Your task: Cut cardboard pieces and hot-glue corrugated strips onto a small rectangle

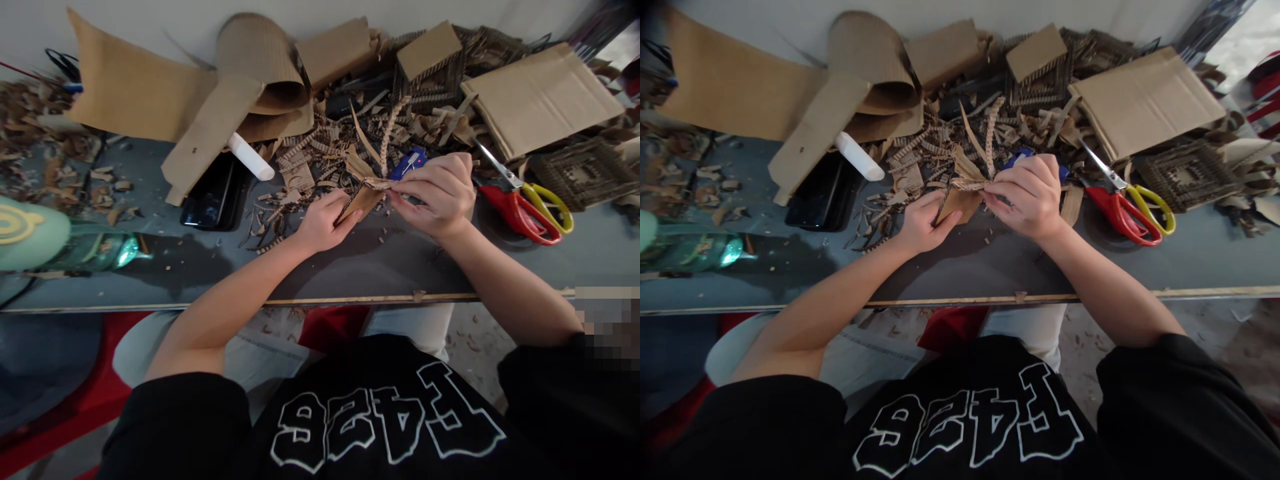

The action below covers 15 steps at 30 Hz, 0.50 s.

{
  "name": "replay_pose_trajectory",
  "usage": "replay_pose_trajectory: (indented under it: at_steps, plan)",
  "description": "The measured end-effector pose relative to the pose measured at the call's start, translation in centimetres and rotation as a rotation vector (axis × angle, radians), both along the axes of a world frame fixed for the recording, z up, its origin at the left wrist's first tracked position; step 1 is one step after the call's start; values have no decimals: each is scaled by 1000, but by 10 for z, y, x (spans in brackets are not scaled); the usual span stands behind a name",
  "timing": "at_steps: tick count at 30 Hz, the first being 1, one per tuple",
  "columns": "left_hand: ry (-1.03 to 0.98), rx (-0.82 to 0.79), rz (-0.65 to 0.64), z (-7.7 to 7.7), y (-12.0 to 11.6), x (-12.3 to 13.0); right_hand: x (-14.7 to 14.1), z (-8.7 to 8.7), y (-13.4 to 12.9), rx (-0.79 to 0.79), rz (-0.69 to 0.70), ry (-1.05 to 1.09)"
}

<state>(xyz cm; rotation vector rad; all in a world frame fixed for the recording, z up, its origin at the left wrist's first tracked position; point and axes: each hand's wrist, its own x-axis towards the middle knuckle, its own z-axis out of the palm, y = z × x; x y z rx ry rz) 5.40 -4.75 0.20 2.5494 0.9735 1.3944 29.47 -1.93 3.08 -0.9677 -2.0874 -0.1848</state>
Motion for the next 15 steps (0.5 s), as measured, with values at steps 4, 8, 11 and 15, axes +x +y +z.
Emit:
replay_pose_trajectory:
  at_steps: [4,8,11,15]
  plan:
    - [16,-5,-10,-2,2,-2,-1,1,1,0,-8,-10]
    - [29,62,-27,-3,4,-5,0,1,0,48,27,-6]
    - [27,94,-63,-2,6,-6,2,3,-1,96,47,0]
    - [48,80,-125,2,5,-7,3,8,-4,124,139,47]
